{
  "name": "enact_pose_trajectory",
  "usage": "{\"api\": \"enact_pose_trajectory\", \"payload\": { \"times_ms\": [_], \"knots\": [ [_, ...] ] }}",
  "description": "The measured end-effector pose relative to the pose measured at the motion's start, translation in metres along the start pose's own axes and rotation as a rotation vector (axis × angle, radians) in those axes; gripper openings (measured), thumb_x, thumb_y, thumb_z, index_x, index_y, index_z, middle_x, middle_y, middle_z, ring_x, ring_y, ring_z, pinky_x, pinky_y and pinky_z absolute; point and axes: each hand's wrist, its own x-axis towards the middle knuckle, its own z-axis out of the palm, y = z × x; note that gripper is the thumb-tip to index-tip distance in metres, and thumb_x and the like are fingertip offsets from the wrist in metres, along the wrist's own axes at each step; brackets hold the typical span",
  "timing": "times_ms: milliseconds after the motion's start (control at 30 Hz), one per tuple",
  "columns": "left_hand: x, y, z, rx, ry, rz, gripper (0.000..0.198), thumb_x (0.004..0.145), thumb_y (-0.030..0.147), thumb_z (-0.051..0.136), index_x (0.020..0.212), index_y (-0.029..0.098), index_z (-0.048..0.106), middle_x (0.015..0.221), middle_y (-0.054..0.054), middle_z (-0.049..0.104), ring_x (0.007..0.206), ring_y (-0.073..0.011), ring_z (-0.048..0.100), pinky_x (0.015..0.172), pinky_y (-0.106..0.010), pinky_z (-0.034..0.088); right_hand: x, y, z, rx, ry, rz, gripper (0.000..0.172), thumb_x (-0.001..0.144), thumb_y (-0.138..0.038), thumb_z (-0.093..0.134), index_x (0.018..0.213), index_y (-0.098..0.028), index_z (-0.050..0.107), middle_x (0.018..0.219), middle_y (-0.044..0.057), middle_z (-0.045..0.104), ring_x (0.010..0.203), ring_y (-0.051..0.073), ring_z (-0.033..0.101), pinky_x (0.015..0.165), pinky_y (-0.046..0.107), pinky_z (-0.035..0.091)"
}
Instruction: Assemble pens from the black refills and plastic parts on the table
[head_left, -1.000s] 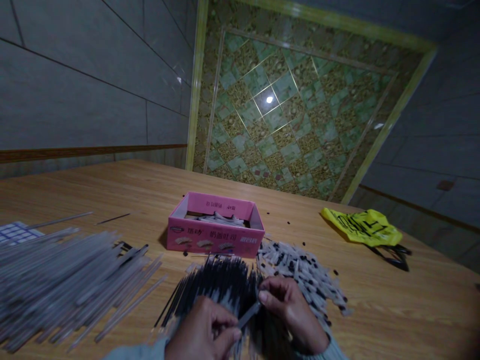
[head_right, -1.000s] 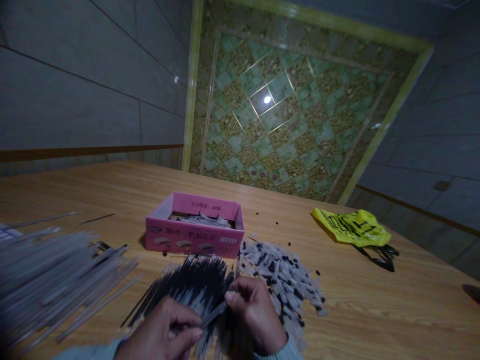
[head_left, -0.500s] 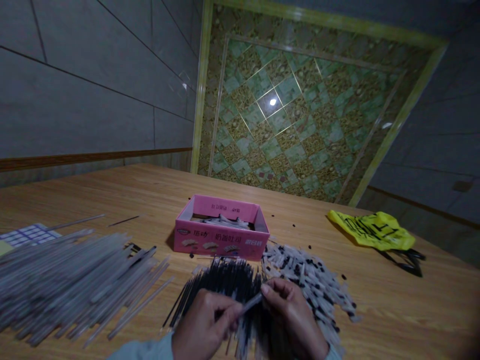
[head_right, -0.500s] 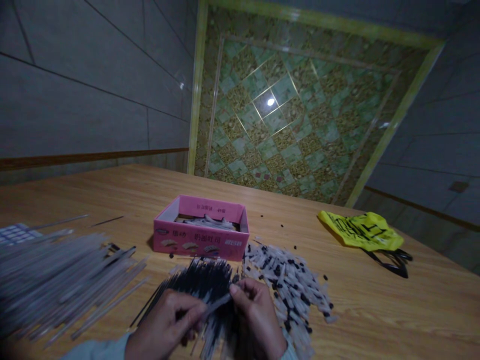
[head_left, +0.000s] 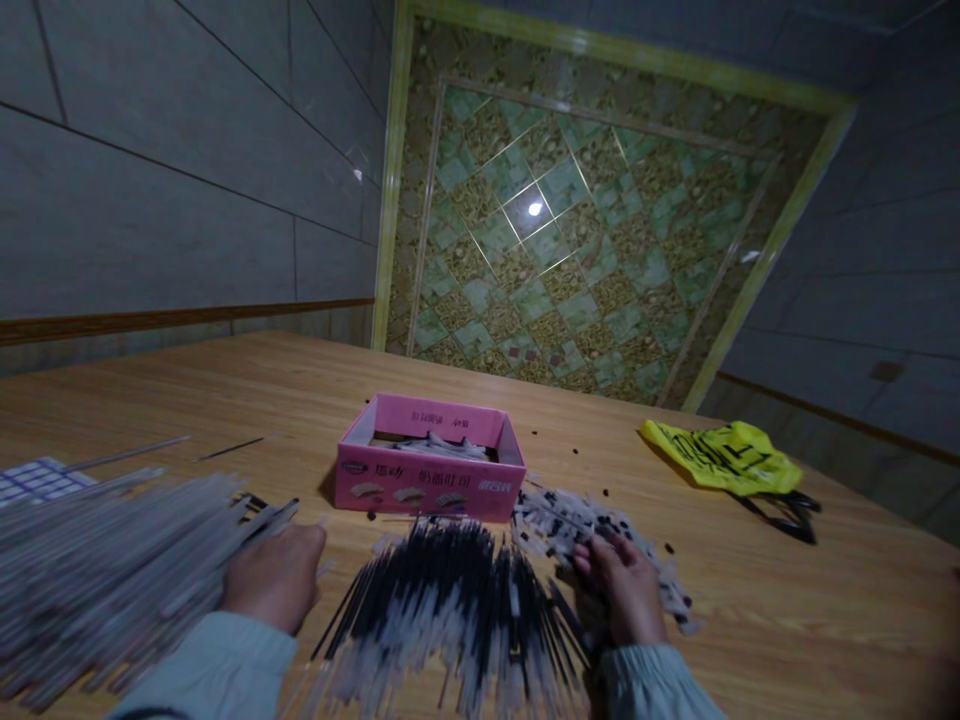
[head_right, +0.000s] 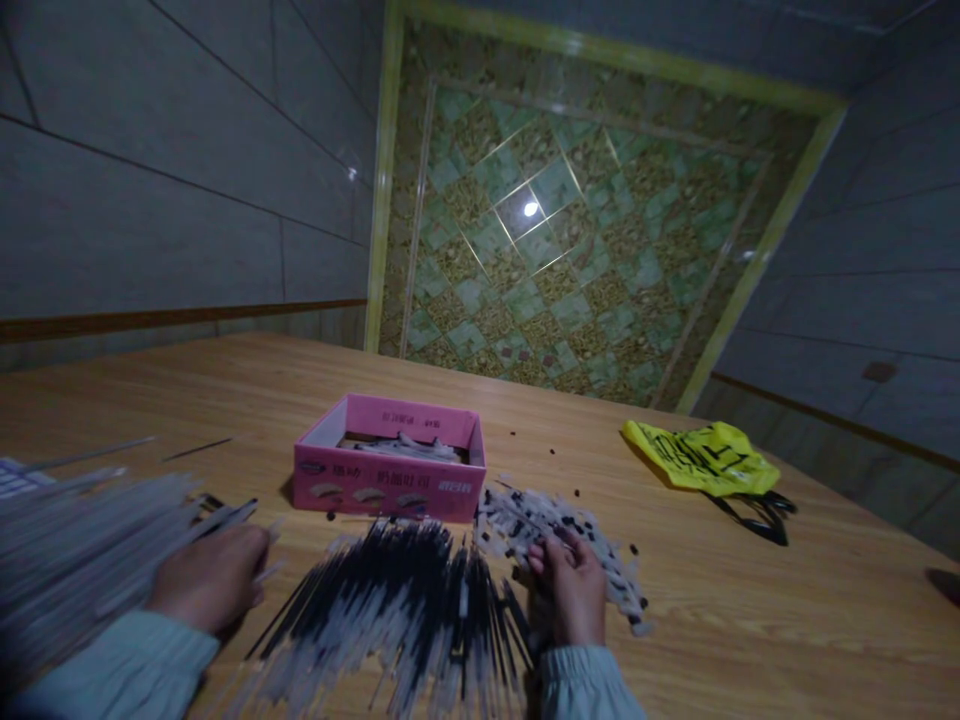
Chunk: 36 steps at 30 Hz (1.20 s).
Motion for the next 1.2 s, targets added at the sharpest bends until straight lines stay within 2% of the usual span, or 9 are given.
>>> {"api": "enact_pose_trajectory", "payload": {
  "times_ms": [100, 200, 367, 500, 600, 700, 867, 1000, 1200],
  "knots": [
    [0.000, -0.003, 0.000, -0.021, -0.008, 0.023, 0.018, 0.064, 0.009, 0.048, 0.072, 0.017, 0.062, 0.088, -0.017, 0.070, 0.086, -0.0330, 0.064, 0.067, -0.039, 0.041, 0.002, 0.003, -0.003, -0.095, -0.028, -0.018, 0.067, 0.058, -0.041, 0.073, 0.112, -0.012, 0.046, 0.052, -0.003, 0.064, 0.040, 0.015, 0.058, 0.039, 0.024, 0.047],
    [-0.001, -0.003, -0.002, -0.045, -0.006, 0.030, 0.020, 0.065, 0.008, 0.045, 0.070, 0.016, 0.062, 0.085, -0.019, 0.069, 0.083, -0.0337, 0.065, 0.065, -0.038, 0.041, -0.004, 0.002, 0.003, -0.204, -0.113, -0.074, 0.055, 0.067, -0.043, 0.066, 0.109, -0.012, 0.050, 0.044, -0.006, 0.058, 0.033, 0.013, 0.049, 0.034, 0.021, 0.037],
    [-0.003, 0.009, -0.016, -0.099, 0.102, 0.041, 0.018, 0.077, 0.022, 0.039, 0.075, 0.019, 0.058, 0.083, -0.016, 0.068, 0.080, -0.0319, 0.064, 0.062, -0.036, 0.039, -0.041, -0.006, 0.033, -0.338, -0.453, -0.232, 0.012, 0.063, -0.024, 0.069, 0.072, -0.015, 0.067, 0.065, 0.002, 0.065, 0.064, 0.018, 0.059, 0.059, 0.026, 0.044],
    [-0.011, 0.033, -0.026, -0.525, 0.271, 0.157, 0.011, 0.080, 0.027, 0.040, 0.081, 0.022, 0.050, 0.068, -0.005, 0.064, 0.064, -0.0213, 0.061, 0.058, -0.029, 0.039, -0.071, -0.016, 0.045, -0.637, -0.903, -0.433, 0.024, 0.056, -0.001, 0.060, 0.067, -0.020, 0.071, 0.070, -0.001, 0.063, 0.070, 0.015, 0.056, 0.064, 0.023, 0.038],
    [-0.020, 0.056, -0.022, -1.108, 0.058, 0.200, 0.008, 0.081, 0.030, 0.043, 0.080, 0.023, 0.045, 0.060, 0.001, 0.062, 0.050, -0.0134, 0.055, 0.046, -0.022, 0.036, -0.082, -0.017, 0.044, -0.867, -1.162, -0.557, 0.029, 0.057, -0.003, 0.059, 0.070, -0.025, 0.073, 0.069, -0.003, 0.060, 0.069, 0.012, 0.053, 0.058, 0.021, 0.033],
    [-0.029, 0.077, -0.010, -1.571, -0.253, 0.047, 0.016, 0.079, 0.037, 0.047, 0.080, 0.021, 0.044, 0.056, 0.001, 0.062, 0.035, -0.0073, 0.042, 0.033, -0.016, 0.021, -0.086, -0.014, 0.043, -0.992, -1.191, -0.621, 0.029, 0.057, -0.006, 0.064, 0.071, -0.030, 0.073, 0.067, -0.005, 0.056, 0.066, 0.011, 0.050, 0.053, 0.022, 0.028],
    [-0.036, 0.094, 0.009, -1.969, -0.480, -0.242, 0.015, 0.073, 0.026, 0.060, 0.081, 0.014, 0.054, 0.057, -0.002, 0.063, 0.038, -0.0045, 0.047, 0.033, -0.011, 0.026, -0.090, -0.017, 0.048, -1.056, -1.185, -0.700, 0.022, 0.059, -0.012, 0.072, 0.070, -0.031, 0.071, 0.067, -0.007, 0.053, 0.065, 0.009, 0.048, 0.051, 0.023, 0.025],
    [-0.034, 0.094, 0.017, -2.127, -0.550, -0.304, 0.021, 0.071, 0.009, 0.064, 0.091, 0.009, 0.057, 0.068, -0.005, 0.066, 0.047, -0.0041, 0.054, 0.040, -0.011, 0.039, -0.092, -0.024, 0.051, -1.026, -1.214, -0.747, 0.021, 0.064, -0.014, 0.070, 0.074, -0.033, 0.072, 0.069, -0.006, 0.053, 0.069, 0.010, 0.049, 0.054, 0.021, 0.027],
    [-0.028, 0.090, 0.018, -2.214, -0.466, -0.409, 0.015, 0.074, 0.005, 0.061, 0.088, 0.010, 0.057, 0.075, -0.007, 0.068, 0.049, -0.0064, 0.058, 0.040, -0.013, 0.044, -0.092, -0.018, 0.049, -0.980, -1.244, -0.696, 0.024, 0.065, -0.011, 0.068, 0.078, -0.030, 0.072, 0.082, -0.005, 0.059, 0.075, 0.010, 0.053, 0.059, 0.018, 0.032]
  ]
}}
